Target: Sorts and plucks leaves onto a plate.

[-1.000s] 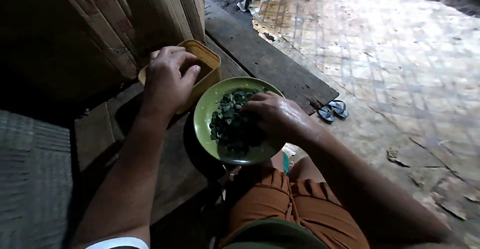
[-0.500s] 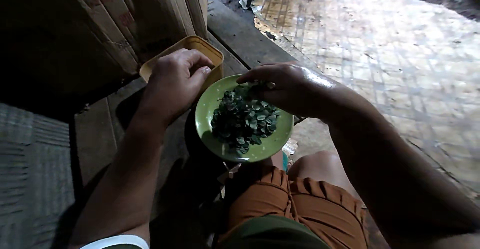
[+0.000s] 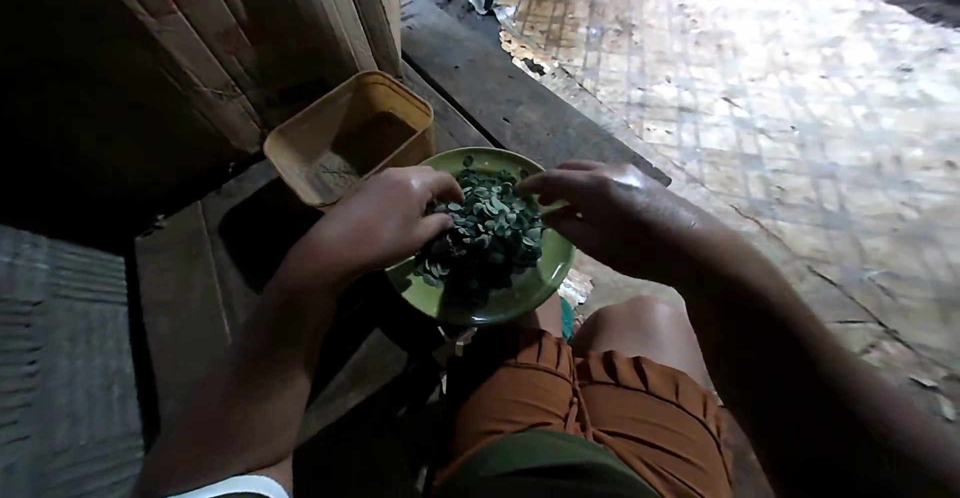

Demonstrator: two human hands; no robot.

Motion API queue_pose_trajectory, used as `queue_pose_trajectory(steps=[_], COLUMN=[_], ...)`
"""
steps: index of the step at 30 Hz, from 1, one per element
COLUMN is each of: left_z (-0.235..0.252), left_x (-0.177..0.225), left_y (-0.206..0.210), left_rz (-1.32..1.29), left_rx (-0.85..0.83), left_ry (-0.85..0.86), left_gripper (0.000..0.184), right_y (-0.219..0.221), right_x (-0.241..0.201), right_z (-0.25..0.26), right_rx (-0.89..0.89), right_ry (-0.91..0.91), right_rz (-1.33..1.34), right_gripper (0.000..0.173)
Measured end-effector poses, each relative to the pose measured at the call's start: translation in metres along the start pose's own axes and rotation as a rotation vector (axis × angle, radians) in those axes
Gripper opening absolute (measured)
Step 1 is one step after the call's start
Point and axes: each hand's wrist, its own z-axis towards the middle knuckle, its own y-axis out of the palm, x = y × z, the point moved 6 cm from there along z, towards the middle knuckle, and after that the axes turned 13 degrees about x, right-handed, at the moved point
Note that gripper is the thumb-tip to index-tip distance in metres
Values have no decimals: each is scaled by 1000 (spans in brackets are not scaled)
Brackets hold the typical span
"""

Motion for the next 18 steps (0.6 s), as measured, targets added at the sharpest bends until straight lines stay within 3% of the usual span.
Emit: queue_pose_trajectory(steps=[6, 10, 14, 18], left_z=[-2, -1, 2, 4], left_x=[-1, 2, 2, -3], left_y=[20, 25, 26, 6], left_rz=[117, 178, 189, 114], left_rx=[-149, -88, 20, 132], left_ry=[-59, -44, -20, -20], left_gripper=[33, 28, 13, 13], right_y=[27, 34, 42, 43], right_x=[4, 7, -3, -8], right_z=[-12, -11, -6, 1], right_rx=[-35, -5, 25, 78], right_ry=[-28, -1, -10, -43], right_rz=[-262, -288, -229, -82], right_gripper=[42, 35, 16, 11])
